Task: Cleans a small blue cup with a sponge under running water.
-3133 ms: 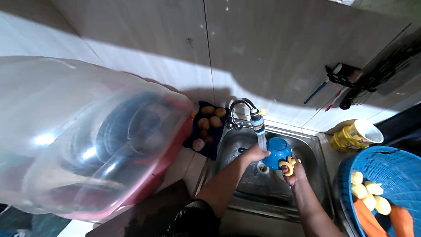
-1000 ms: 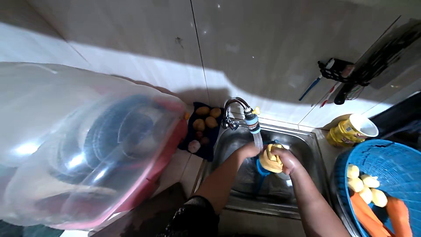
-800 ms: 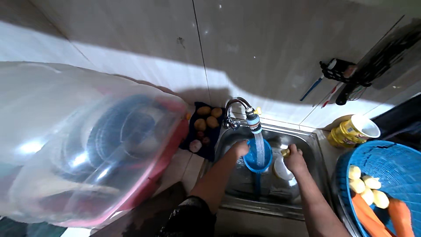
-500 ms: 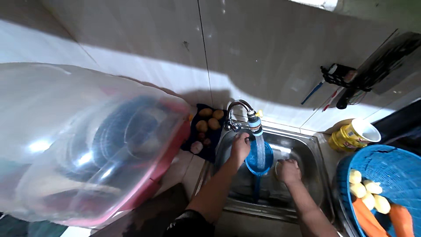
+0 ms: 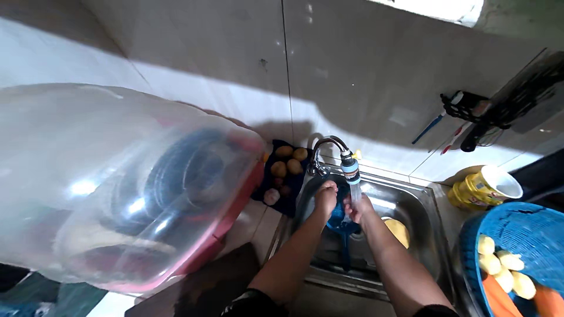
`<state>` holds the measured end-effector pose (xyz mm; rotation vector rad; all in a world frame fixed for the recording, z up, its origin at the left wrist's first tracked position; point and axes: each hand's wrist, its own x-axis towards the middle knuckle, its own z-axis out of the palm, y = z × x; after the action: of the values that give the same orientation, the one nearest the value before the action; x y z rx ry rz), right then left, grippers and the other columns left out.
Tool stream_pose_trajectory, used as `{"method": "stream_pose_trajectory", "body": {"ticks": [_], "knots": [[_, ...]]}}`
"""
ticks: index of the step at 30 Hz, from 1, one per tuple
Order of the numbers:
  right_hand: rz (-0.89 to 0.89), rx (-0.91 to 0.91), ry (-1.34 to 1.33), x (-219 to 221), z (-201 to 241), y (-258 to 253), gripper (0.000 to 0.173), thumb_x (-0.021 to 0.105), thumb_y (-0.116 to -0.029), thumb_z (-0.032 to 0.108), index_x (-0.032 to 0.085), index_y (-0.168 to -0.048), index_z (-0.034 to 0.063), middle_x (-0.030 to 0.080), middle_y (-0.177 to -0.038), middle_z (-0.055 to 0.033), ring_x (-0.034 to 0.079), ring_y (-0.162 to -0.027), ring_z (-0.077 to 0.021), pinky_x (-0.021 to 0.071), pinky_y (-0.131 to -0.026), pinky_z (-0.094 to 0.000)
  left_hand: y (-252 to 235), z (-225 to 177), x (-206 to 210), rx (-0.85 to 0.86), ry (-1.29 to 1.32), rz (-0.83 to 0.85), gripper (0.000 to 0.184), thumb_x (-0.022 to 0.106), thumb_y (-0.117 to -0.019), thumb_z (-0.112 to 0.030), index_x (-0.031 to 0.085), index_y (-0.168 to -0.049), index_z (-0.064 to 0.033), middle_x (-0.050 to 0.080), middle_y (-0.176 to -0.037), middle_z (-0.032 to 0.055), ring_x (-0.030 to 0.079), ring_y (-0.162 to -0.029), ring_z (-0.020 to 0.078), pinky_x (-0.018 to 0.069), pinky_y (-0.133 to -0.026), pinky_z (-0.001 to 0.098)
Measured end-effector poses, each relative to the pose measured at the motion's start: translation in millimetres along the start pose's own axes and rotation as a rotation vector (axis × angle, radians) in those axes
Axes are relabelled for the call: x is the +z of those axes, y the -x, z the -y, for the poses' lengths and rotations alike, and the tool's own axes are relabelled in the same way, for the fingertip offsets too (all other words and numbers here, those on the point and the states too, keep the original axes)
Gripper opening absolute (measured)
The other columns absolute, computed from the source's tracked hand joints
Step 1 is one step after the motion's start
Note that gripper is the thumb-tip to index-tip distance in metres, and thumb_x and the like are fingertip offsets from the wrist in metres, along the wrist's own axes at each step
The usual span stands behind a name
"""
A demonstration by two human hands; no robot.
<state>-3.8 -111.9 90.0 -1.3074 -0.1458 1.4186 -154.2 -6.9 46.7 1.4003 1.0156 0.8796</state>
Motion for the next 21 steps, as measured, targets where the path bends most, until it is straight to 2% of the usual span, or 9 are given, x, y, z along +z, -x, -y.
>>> {"method": "stream_pose_trajectory", "body": {"ticks": [1, 3, 5, 8, 11, 14, 17, 19, 21], "knots": [[0.005, -0.009, 0.063, 5, 5, 2, 0.037, 0.039, -0.1067, 0.043, 0.059, -0.111, 0.012, 0.062, -0.077, -0.005, 0.06, -0.057, -0.0158, 0.0526, -0.048, -0.033, -5, 6, -4, 0.01, -0.008, -0.06, 0.02, 0.05, -0.102, -0.018, 0.061, -0.118, -0.0225, 0.069, -0.11, 0.0, 0.068, -0.093, 0.016, 0.0609, -0.077, 0.0373], [0.028, -0.022, 0.193, 11, 16, 9, 0.029, 0.044, -0.1063, 0.033, 0.058, -0.114, 0.0087, 0.066, -0.087, -0.0091, 0.068, -0.071, -0.0212, 0.0605, -0.061, -0.0402, -17, 12, -8, 0.001, 0.029, -0.137, 0.045, 0.056, -0.1022, -0.026, 0.042, -0.144, -0.029, 0.065, -0.125, 0.0039, 0.07, -0.096, 0.0187, 0.0632, -0.076, 0.0405], [0.076, -0.014, 0.329, 17, 33, 25, 0.028, 0.048, -0.1059, 0.026, 0.061, -0.119, 0.0044, 0.071, -0.1, -0.0138, 0.073, -0.089, -0.0267, 0.0637, -0.078, -0.0467, -33, 15, -10, 0.021, 0.035, -0.153, 0.058, 0.059, -0.1017, -0.038, 0.032, -0.153, -0.0373, 0.062, -0.134, 0.0049, 0.071, -0.098, 0.0201, 0.0643, -0.077, 0.0418], [0.108, -0.041, 0.554, 8, 44, 25, 0.025, 0.054, -0.1031, 0.024, 0.065, -0.118, 0.007, 0.073, -0.1, -0.011, 0.074, -0.091, -0.0254, 0.0633, -0.081, -0.0468, -48, 6, -12, -0.041, 0.093, -0.028, 0.046, 0.051, -0.1042, -0.053, 0.038, -0.148, -0.0461, 0.068, -0.129, 0.0047, 0.074, -0.097, 0.0272, 0.0648, -0.076, 0.0491], [0.01, -0.069, 0.797, -3, 51, 31, 0.027, 0.068, -0.094, 0.024, 0.068, -0.118, 0.0122, 0.076, -0.1, -0.0072, 0.074, -0.086, -0.0228, 0.0629, -0.073, -0.0445, -64, 4, -10, -0.029, 0.032, -0.012, 0.04, 0.044, -0.1056, -0.056, 0.048, -0.143, -0.0424, 0.069, -0.124, 0.0027, 0.073, -0.094, 0.0242, 0.0647, -0.077, 0.048], [-0.143, -0.161, 1.122, -19, 49, 37, 0.05, 0.087, -0.0742, 0.04, 0.07, -0.114, 0.0151, 0.075, -0.102, -0.005, 0.073, -0.091, -0.0232, 0.0616, -0.08, -0.0509, -71, 0, -11, 0.028, -0.333, -0.101, 0.039, 0.039, -0.1045, -0.059, 0.052, -0.138, -0.0429, 0.07, -0.123, -0.0064, 0.07, -0.105, 0.0122, 0.0617, -0.087, 0.044], [-0.195, -0.262, 1.339, -53, 36, 35, 0.053, 0.086, -0.0702, 0.054, 0.07, -0.106, 0.0189, 0.073, -0.096, -0.0046, 0.071, -0.087, -0.0244, 0.0607, -0.079, -0.0545, -73, -23, -17, -0.073, -0.737, -0.054, 0.043, 0.048, -0.0975, -0.055, 0.048, -0.14, -0.0447, 0.074, -0.106, 0.0029, 0.072, -0.095, 0.0246, 0.0601, -0.08, 0.0567], [-0.252, -0.33, 1.436, -71, 27, 41, 0.039, 0.083, -0.0727, 0.041, 0.067, -0.102, 0.0217, 0.071, -0.093, -0.0035, 0.07, -0.083, -0.0234, 0.0607, -0.072, -0.0547, -71, -45, -23, -0.136, -0.966, 0.012, 0.063, 0.062, -0.0855, -0.042, 0.042, -0.145, -0.0471, 0.073, -0.102, 0.0071, 0.071, -0.093, 0.0317, 0.0572, -0.076, 0.0626], [-0.33, -0.401, 1.489, -89, 12, 43, 0.028, 0.077, -0.0732, 0.023, 0.065, -0.098, 0.0219, 0.069, -0.091, -0.0031, 0.069, -0.081, -0.0222, 0.0599, -0.067, -0.0539, -67, -61, -27, -0.112, -1.124, 0.036, 0.07, 0.068, -0.0792, -0.039, 0.044, -0.145, -0.0429, 0.073, -0.099, 0.0092, 0.071, -0.09, 0.0352, 0.0553, -0.072, 0.0653]]}}
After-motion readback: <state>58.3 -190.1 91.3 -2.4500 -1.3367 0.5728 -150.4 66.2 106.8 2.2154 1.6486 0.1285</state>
